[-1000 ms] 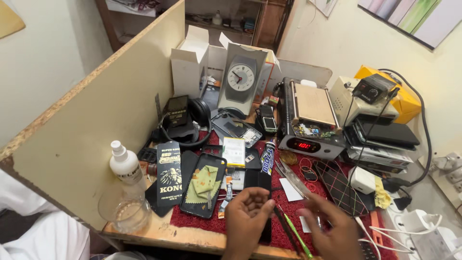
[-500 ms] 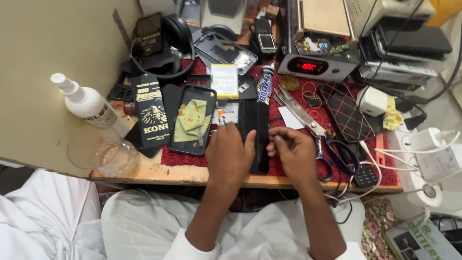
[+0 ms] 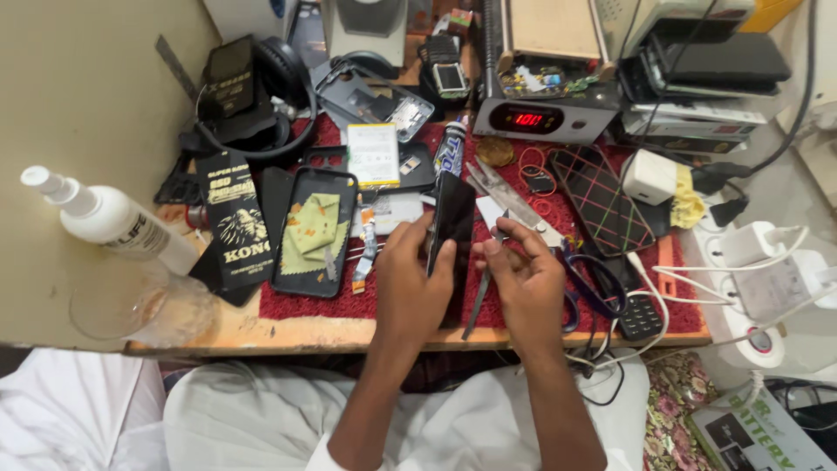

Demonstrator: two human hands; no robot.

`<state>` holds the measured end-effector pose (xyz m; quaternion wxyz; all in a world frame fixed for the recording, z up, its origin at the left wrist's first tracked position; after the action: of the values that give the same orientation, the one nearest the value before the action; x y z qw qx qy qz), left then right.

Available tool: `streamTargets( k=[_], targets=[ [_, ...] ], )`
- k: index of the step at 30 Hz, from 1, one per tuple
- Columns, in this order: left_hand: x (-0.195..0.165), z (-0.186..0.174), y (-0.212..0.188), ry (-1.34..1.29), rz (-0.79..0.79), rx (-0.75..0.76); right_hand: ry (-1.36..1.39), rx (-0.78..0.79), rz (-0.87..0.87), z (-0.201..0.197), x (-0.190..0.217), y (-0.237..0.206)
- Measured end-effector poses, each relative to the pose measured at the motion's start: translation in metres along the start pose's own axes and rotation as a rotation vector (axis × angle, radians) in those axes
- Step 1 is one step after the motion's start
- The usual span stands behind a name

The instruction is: The person is repairing a disassembled smartphone by applying black adhesive tape to the internal frame. They use scissors to cut the tape and tweezers to position it precisely along the edges of the device's chassis.

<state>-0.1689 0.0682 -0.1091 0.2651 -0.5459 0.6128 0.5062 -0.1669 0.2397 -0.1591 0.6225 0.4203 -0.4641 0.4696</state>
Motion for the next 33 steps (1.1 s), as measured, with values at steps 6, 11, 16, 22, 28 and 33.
streamTargets(
  k=[6,11,16,22,28,33],
  targets=[
    [-0.074,-0.026,-0.033,0.197,0.508,0.073,0.569,0.312,-0.038,-0.005,0.071,-0.022],
    [-0.115,-0.042,-0.055,0.394,0.982,-0.013,0.576,0.179,0.229,-0.027,0.091,-0.032],
    [-0.124,-0.056,-0.045,0.380,1.024,-0.233,0.411,0.081,0.144,-0.024,0.106,-0.043],
    [-0.045,-0.012,-0.021,-1.343,-0.054,-0.167,0.339,0.081,-0.120,0.008,0.130,-0.048],
    [-0.060,0.024,-0.035,-1.893,-0.187,0.272,0.139,0.134,-0.314,0.038,0.131,-0.061],
    [-0.064,0.012,-0.029,-1.965,-0.182,0.215,0.031,-0.087,-0.401,0.014,0.146,-0.074]
  ],
)
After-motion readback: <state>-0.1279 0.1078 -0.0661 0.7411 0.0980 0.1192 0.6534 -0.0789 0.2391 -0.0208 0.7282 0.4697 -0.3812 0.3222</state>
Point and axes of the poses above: each hand's wrist, its own y-axis towards the middle knuckle, its own z-axis out of the palm, x = y × z, the point moved 8 cm from there along y, towards the middle knuckle, and after that the axes turned 4 degrees about y, right-handed, at the moved point
